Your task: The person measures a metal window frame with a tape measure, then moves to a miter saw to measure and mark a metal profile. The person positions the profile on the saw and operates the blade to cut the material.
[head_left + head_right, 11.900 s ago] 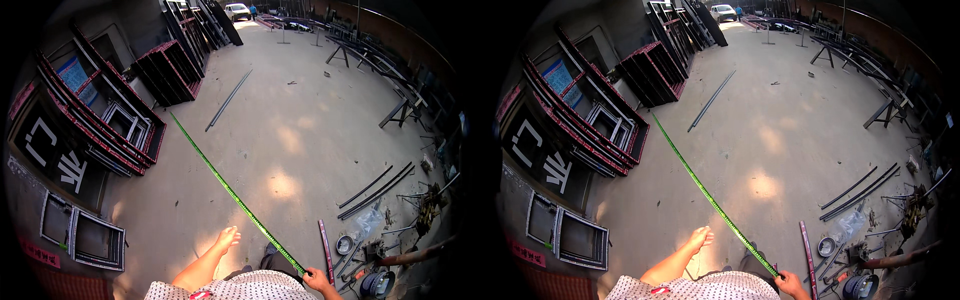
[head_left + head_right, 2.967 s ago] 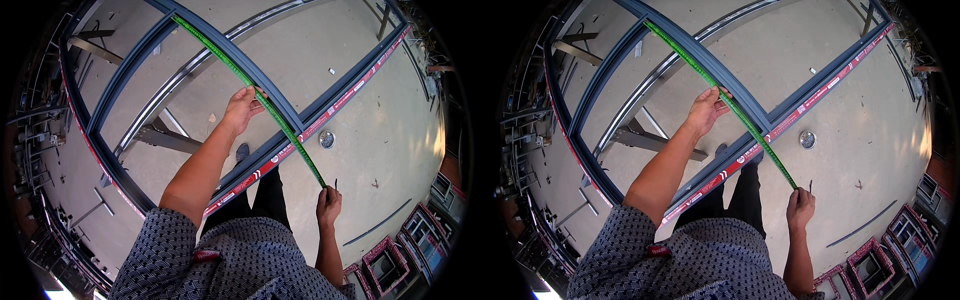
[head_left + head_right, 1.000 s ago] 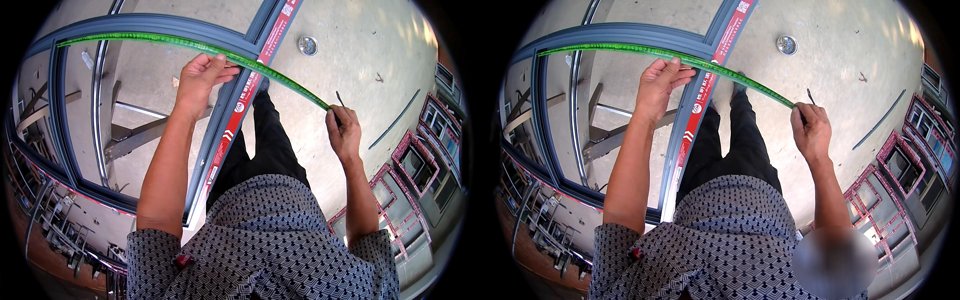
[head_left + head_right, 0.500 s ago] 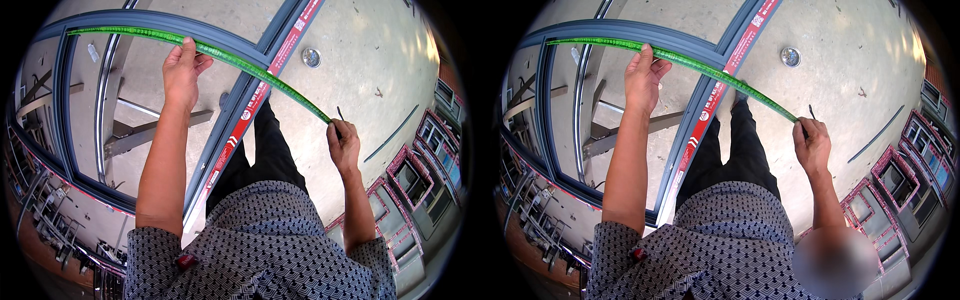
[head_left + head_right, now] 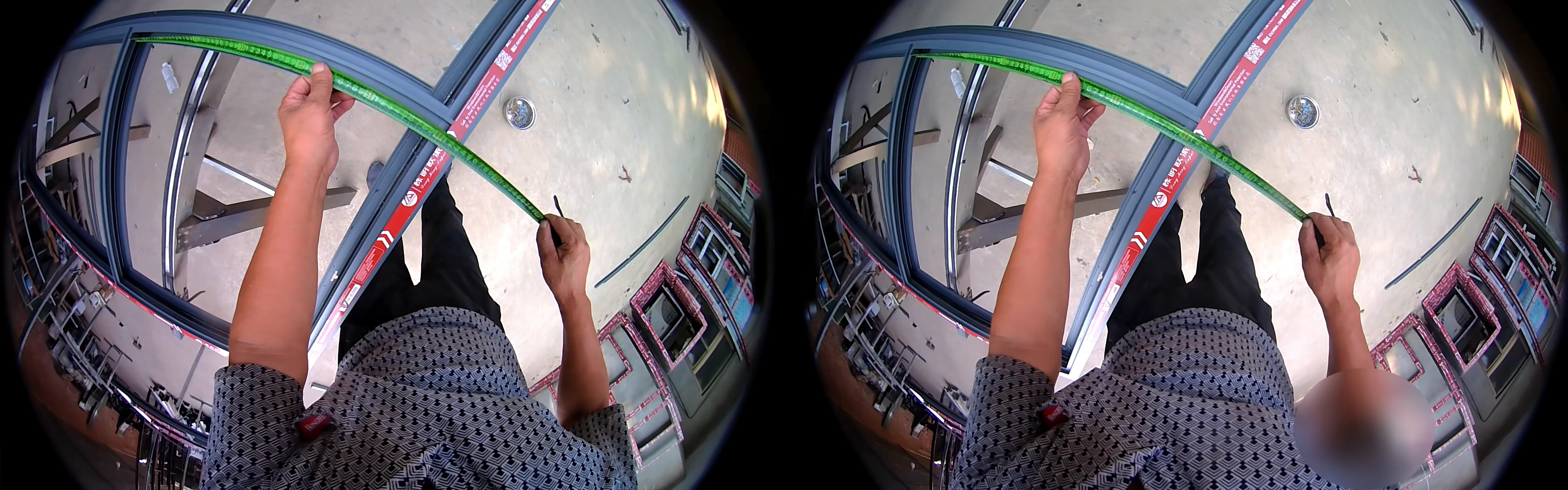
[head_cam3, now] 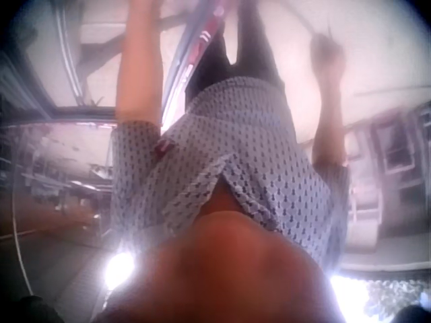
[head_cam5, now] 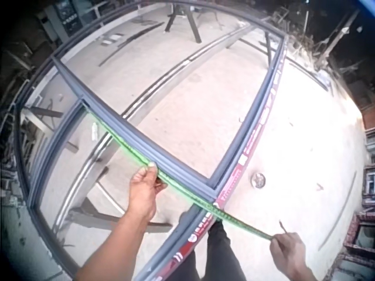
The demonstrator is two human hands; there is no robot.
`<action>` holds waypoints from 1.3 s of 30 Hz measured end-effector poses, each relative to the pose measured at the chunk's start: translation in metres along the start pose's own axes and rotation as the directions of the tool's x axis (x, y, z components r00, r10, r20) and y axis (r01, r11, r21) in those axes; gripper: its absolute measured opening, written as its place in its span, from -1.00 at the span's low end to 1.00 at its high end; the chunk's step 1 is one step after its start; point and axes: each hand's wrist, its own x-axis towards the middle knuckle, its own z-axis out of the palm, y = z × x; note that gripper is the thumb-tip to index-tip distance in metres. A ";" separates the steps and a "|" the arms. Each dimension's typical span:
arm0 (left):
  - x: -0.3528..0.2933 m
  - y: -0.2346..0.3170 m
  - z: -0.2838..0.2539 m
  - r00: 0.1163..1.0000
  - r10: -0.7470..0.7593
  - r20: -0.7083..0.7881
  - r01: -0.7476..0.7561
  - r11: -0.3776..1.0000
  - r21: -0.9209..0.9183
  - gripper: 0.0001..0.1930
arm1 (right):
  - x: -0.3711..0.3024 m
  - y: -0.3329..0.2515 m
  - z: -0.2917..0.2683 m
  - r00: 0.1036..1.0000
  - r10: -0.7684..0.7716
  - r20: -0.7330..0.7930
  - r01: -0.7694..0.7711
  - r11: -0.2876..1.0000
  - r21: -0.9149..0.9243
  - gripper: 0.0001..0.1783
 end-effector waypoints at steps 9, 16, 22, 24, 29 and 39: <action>0.001 -0.001 0.004 0.999 0.022 -0.032 -0.022 1.000 0.015 -0.74 | 0.002 0.003 -0.006 0.998 0.017 0.056 -0.017 1.000 -0.002 -0.82; -0.002 0.003 0.007 0.996 0.036 -0.082 -0.038 0.999 -0.024 -0.74 | 0.008 -0.001 -0.016 0.993 -0.020 0.115 0.020 1.000 0.003 -0.80; 0.007 -0.009 0.002 0.999 0.023 -0.048 -0.024 1.000 -0.014 -0.73 | 0.006 0.007 -0.014 0.984 -0.079 0.159 0.072 0.996 0.049 -0.78; 0.007 -0.009 -0.002 0.997 0.023 -0.068 -0.024 1.000 -0.015 -0.71 | 0.008 0.002 -0.011 0.982 -0.106 0.158 0.098 0.994 0.055 -0.80; 0.005 -0.006 -0.002 0.996 0.018 -0.083 -0.018 1.000 -0.003 -0.69 | 0.009 0.007 -0.014 0.972 -0.156 0.176 0.149 0.988 0.052 -0.81; 0.008 -0.009 0.003 0.994 0.024 -0.107 -0.022 1.000 0.015 -0.69 | 0.010 0.012 -0.040 0.920 -0.228 0.319 0.186 0.970 0.156 -0.65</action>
